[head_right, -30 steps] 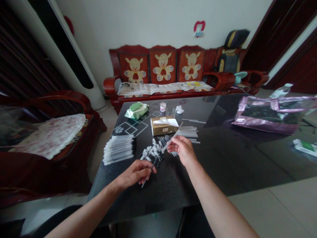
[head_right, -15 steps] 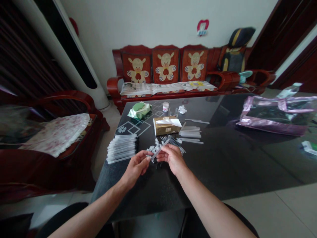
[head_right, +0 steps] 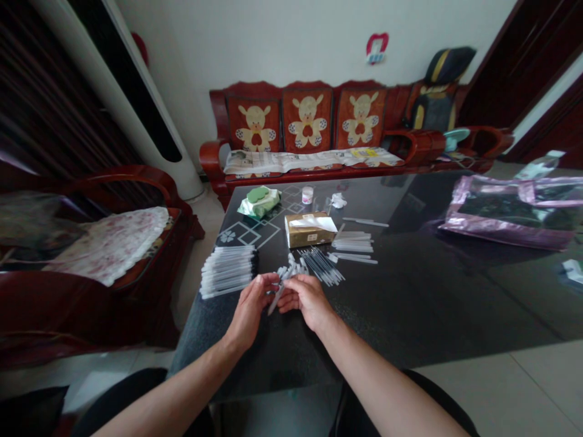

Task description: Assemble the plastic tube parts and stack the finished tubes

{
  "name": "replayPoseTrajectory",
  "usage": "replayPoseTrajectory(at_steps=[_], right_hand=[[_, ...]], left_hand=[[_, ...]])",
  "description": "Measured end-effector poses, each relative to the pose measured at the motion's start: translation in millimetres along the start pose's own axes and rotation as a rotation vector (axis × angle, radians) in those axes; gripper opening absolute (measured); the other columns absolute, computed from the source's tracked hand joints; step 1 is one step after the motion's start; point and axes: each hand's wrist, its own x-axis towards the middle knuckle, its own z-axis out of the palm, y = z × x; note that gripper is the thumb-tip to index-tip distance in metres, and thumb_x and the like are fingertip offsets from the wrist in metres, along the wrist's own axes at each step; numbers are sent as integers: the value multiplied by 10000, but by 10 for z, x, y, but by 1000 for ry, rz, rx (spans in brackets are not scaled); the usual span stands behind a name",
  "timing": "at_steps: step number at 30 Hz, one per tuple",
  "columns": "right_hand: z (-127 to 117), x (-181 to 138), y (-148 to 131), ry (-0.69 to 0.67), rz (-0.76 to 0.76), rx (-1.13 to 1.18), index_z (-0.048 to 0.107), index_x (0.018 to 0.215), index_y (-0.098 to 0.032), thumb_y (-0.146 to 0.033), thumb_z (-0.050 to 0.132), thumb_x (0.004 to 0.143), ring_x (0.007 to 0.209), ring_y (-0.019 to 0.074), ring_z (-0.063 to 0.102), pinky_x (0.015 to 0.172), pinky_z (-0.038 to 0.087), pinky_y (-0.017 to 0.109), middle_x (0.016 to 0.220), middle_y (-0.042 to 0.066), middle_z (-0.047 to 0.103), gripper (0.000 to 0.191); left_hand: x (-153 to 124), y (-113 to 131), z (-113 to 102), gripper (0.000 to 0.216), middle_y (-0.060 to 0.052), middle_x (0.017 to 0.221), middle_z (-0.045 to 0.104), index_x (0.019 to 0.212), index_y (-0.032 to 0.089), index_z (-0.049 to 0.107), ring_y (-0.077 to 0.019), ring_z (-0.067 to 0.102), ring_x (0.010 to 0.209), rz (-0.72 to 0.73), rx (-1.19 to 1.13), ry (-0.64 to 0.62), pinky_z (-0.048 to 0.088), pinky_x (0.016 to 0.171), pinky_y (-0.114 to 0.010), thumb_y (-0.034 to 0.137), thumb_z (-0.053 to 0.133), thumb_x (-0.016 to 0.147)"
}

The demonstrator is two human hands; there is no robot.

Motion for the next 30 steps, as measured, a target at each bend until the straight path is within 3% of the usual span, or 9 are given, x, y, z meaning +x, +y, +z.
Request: replayPoseTrajectory(at_steps=[5, 9, 12, 17, 22, 30], right_hand=[[-146, -31, -132, -104, 43, -202, 593, 725, -107, -285, 641, 732, 408, 140, 600, 361, 480, 212, 558, 58, 662, 184], [-117, -79, -120, -188, 102, -307, 610, 733, -92, -293, 643, 722, 366, 112, 558, 330, 448, 189, 539, 43, 644, 204], [-92, -101, -132, -206, 111, -364, 606, 725, -90, -324, 643, 731, 391, 122, 580, 344, 457, 196, 561, 55, 655, 237], [-151, -178, -270, -253, 39, -444, 622, 797, -82, -371, 631, 769, 463, 140, 625, 418, 499, 226, 630, 77, 685, 291], [-207, -256, -323, -336, 13, -470, 637, 849, -84, -338, 709, 705, 497, 146, 638, 459, 521, 246, 661, 74, 697, 301], [-160, -245, -243, -333, -14, -541, 645, 785, -100, -327, 722, 681, 460, 122, 611, 433, 490, 212, 618, 49, 684, 262]], left_hand=[[47, 42, -33, 426, -65, 788, 612, 941, 107, 658, -130, 575, 630, -172, 11, -178, 464, 546, -234, 502, 595, 797], [42, 0, -39, 332, -23, 662, 573, 810, 108, 653, -101, 546, 578, -182, 53, -212, 424, 496, -187, 439, 646, 779], [60, -20, -61, 287, -13, 643, 580, 757, 111, 641, -84, 541, 554, -207, -6, -189, 439, 511, -183, 393, 692, 751], [185, 72, -177, 237, -33, 723, 641, 827, 103, 660, -74, 576, 586, -247, -228, -102, 515, 598, -199, 302, 740, 725], [271, 167, -252, 121, -58, 737, 675, 825, 90, 656, -88, 621, 611, -280, -328, 4, 544, 604, -187, 180, 702, 758], [228, 52, -214, 61, -71, 727, 679, 833, 80, 645, -93, 633, 573, -372, -338, -8, 562, 585, -202, 135, 622, 822]])
